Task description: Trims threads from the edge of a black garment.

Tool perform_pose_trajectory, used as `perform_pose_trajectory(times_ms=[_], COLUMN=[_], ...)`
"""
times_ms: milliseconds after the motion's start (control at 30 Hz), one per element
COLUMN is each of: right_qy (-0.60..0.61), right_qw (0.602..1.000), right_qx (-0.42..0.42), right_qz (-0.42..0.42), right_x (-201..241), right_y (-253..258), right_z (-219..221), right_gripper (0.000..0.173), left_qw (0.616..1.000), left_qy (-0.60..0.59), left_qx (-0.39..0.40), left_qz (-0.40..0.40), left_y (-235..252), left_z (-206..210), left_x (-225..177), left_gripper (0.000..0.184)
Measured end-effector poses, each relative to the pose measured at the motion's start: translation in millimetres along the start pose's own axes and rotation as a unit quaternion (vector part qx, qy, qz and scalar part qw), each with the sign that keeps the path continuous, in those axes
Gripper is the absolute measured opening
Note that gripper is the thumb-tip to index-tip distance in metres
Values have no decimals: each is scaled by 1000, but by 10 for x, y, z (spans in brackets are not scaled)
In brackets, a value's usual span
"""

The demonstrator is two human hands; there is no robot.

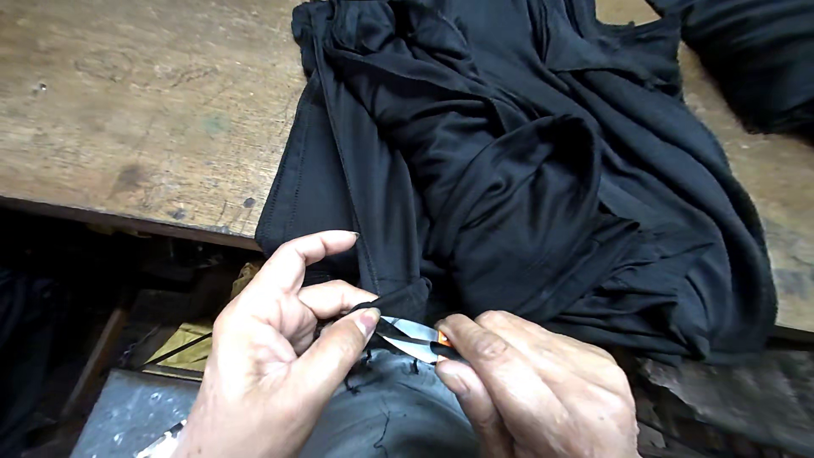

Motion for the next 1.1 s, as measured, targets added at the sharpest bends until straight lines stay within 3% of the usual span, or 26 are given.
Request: perform_pose_trajectory(times_ms=[567,833,1100], right_qy=[-3,15,3], right_qw=[1000,1000,1000], right_qx=[-5,6,-1], right_qz=[-11,-11,-22], right_x=[-147,-86,-37], right_y=[-65,-41,-39], right_z=[-106,-65,6], right_gripper=[41,43,42], left_qw=[998,999,997], left_qy=[-49,-17,-31], left_qx=[21,21,35], left_qz=[-31,-22,-67], left_y=[55,45,51], left_z=[-45,-7,25], left_x=[51,26,59], left_gripper=[51,45,38])
Point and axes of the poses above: each hand's wrist, its own y-axis towards the middle knuckle, its own z-axis out of the palm, x = y × z, the point moved 6 cm from there along y, towards the middle knuckle, and after that the axes turned 14 degrees about -x, right-handed, at the moved point
